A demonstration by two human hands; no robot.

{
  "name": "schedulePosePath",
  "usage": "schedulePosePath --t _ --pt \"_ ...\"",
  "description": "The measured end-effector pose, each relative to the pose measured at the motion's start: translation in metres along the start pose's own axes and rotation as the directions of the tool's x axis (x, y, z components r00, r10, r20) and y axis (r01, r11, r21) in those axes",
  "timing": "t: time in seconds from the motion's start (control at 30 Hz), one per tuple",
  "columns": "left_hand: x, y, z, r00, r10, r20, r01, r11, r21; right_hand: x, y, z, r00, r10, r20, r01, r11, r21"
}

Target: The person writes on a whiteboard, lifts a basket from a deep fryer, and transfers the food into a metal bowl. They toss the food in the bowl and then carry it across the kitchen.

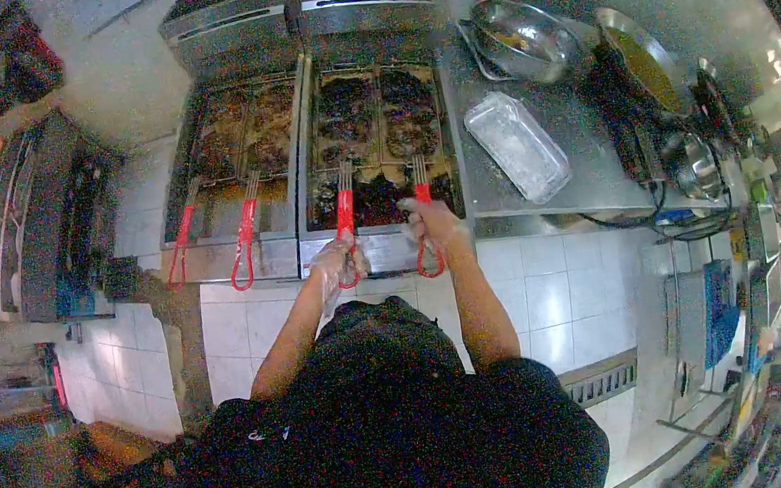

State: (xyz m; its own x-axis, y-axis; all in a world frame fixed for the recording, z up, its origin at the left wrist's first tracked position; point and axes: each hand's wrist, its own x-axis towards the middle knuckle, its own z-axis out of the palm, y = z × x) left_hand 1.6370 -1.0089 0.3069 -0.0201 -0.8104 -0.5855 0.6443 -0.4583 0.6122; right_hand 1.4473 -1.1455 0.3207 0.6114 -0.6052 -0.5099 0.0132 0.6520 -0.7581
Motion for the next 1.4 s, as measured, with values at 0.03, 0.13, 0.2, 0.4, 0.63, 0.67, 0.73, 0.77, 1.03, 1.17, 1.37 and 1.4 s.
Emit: schedulePosePath --t 0.03,0.13,0.2,0.4,0.63,0.67,0.73,0.77,1.03,1.17,1.37,1.4 --pt "-0.003 0.002 0.002 1.000 -0.013 -0.026 0.013 1.000 -0.008 0.015 0.010 -0.018 1.000 -0.006 -0.008 0.006 1.000 0.008" --pt "0.014 0.001 -0.005 0.999 0.013 -0.039 -0.012 1.000 0.013 0.040 0.015 -0.038 0.764 -0.477 0.434 0.582 0.220 -0.783" --pt "0.018 -0.003 -0.009 0.999 -0.007 -0.047 0.008 1.000 0.021 0.012 0.009 -0.020 0.867 -0.478 0.139 0.403 0.509 -0.761" --pt "0.022 -0.007 -0.012 0.999 0.001 -0.047 0.002 0.997 0.072 -0.034 0.013 0.010 0.935 -0.349 -0.056 0.343 0.935 -0.091" --pt "0.022 -0.005 -0.015 0.999 -0.037 -0.038 0.039 0.998 0.041 -0.051 0.004 0.028 0.931 -0.329 -0.160 0.289 0.929 -0.232" --pt "0.023 -0.007 -0.017 0.999 -0.033 -0.039 0.035 0.999 0.040 -0.049 0.006 0.027 0.931 -0.331 -0.156 0.291 0.928 -0.234" --pt "0.021 -0.008 -0.015 1.000 0.000 -0.011 0.000 0.999 -0.037 -0.044 0.005 0.028 0.932 -0.300 -0.203 0.256 0.942 -0.217" --pt "0.020 -0.007 -0.016 1.000 0.008 -0.012 -0.008 0.999 -0.038 -0.042 0.003 0.027 0.932 -0.304 -0.196 0.260 0.940 -0.220" --pt "0.016 -0.008 -0.009 0.998 0.023 -0.055 -0.019 0.998 0.067 -0.012 0.003 0.020 0.937 -0.319 -0.139 0.278 0.927 -0.250" --pt "0.011 -0.004 -0.011 0.999 -0.037 -0.004 0.037 0.999 0.025 -0.002 0.005 0.016 0.967 -0.182 -0.177 0.130 0.954 -0.272" --pt "0.033 0.009 -0.013 0.994 0.077 0.073 -0.088 0.981 0.173 -0.009 0.006 0.012 0.955 -0.215 -0.202 0.131 0.922 -0.363" --pt "0.018 0.019 -0.001 0.992 0.114 0.046 -0.117 0.991 0.062 -0.030 -0.010 0.030 0.945 -0.191 -0.266 0.062 0.902 -0.427"
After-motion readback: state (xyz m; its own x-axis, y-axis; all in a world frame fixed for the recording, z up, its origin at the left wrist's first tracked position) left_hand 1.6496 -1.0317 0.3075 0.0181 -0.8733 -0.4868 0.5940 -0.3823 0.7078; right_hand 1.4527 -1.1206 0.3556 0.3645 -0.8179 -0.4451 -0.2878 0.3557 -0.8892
